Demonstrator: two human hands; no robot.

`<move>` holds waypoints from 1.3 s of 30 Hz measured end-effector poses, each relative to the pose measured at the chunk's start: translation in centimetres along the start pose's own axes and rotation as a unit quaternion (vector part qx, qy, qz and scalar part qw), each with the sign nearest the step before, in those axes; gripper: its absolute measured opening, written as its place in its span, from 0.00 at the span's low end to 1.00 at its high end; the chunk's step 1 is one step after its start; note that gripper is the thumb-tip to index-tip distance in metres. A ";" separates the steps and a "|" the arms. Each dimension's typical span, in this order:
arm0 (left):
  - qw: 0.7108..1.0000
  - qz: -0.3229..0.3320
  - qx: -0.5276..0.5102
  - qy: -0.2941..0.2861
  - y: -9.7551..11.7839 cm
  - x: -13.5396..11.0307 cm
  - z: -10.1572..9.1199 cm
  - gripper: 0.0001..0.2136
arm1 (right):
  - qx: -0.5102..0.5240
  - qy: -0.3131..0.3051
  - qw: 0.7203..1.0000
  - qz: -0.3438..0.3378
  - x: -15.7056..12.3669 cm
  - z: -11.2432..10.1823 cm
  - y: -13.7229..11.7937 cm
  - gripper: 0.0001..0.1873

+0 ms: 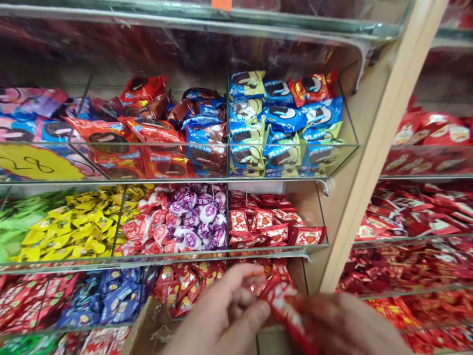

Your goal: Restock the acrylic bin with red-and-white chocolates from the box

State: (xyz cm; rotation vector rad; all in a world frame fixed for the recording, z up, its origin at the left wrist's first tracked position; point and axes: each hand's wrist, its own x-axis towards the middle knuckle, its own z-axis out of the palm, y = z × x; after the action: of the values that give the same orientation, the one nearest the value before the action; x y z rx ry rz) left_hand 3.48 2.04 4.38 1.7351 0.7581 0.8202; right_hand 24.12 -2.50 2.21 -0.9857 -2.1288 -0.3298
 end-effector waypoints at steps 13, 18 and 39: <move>0.767 0.182 0.595 -0.159 4.6 14.9 -3.3 0.14 | -0.283 -0.176 0.937 0.106 11.2 -1.8 9.6 0.06; 0.717 0.148 0.661 -0.165 5.0 14.2 -3.0 0.13 | -0.224 -0.193 0.951 0.091 11.4 -0.6 10.5 0.05; 0.701 0.156 0.675 -0.168 4.9 15.4 -2.2 0.15 | -0.096 -0.218 0.935 0.263 12.4 0.2 11.0 0.06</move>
State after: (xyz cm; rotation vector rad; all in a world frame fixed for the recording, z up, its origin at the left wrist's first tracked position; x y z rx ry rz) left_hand 10.93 14.24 12.19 3.2857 0.8657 -0.0509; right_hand 26.96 11.71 10.23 -1.8307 -2.1230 -0.0496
